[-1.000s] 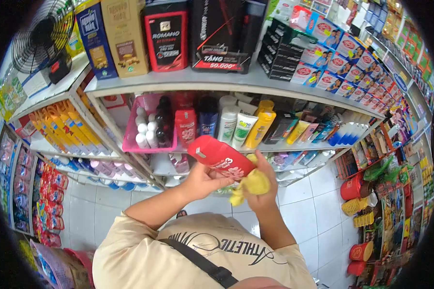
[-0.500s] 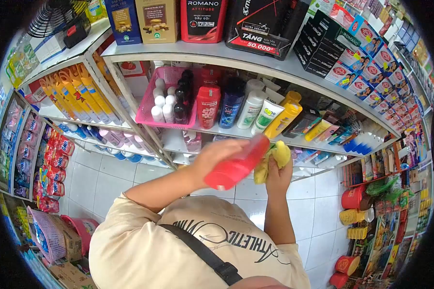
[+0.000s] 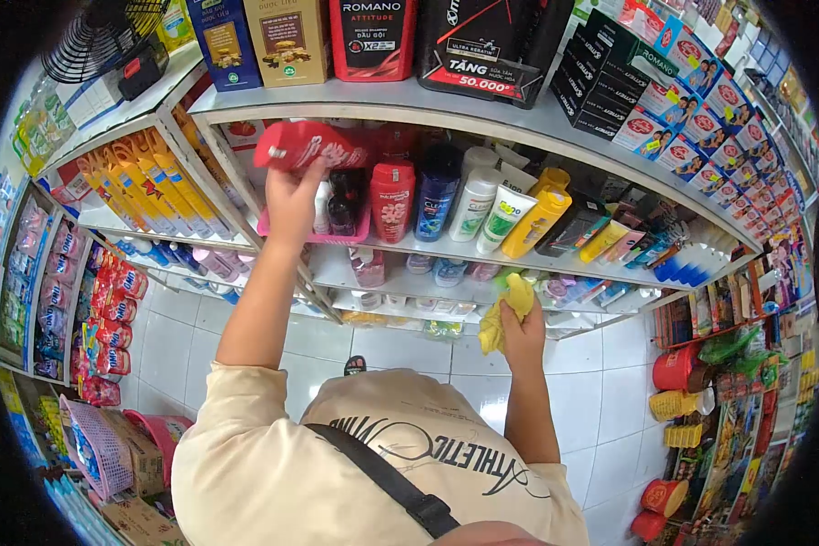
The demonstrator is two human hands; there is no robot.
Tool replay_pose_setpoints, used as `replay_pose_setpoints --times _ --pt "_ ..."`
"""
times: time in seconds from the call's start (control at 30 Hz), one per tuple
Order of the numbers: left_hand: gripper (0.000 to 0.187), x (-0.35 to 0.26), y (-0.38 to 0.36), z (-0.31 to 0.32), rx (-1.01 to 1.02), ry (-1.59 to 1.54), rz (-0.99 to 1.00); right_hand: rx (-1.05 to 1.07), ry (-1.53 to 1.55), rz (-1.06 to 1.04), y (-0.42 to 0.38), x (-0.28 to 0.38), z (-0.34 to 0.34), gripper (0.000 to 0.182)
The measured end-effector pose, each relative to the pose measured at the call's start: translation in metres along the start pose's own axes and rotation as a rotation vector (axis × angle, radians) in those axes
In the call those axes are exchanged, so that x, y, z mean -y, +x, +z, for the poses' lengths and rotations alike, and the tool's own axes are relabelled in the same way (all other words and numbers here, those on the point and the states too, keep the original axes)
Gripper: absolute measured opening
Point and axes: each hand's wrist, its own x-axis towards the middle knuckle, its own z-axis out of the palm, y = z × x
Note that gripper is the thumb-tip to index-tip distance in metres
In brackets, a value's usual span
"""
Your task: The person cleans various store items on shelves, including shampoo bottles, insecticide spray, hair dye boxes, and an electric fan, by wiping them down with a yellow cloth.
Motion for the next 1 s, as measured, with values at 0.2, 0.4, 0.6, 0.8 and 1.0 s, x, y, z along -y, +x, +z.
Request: replay_pose_setpoints --times 0.2,0.4,0.6,0.8,1.0 --pt "0.046 0.014 0.011 0.007 0.123 0.110 0.014 0.027 -0.047 0.013 0.000 0.007 0.001 0.038" --pt "0.048 0.034 0.014 0.004 0.155 0.101 -0.126 0.034 -0.076 0.009 -0.001 -0.007 -0.006 0.040" --pt "0.047 0.034 0.025 0.013 0.173 0.075 -0.330 0.027 -0.057 0.041 -0.003 -0.005 -0.008 0.042" --pt "0.046 0.018 0.034 0.030 0.260 0.177 -0.360 0.035 -0.025 0.081 -0.005 -0.004 -0.008 0.043" --pt "0.049 0.035 0.051 0.031 0.487 0.697 -0.191 0.042 -0.066 0.075 -0.004 -0.003 -0.008 0.042"
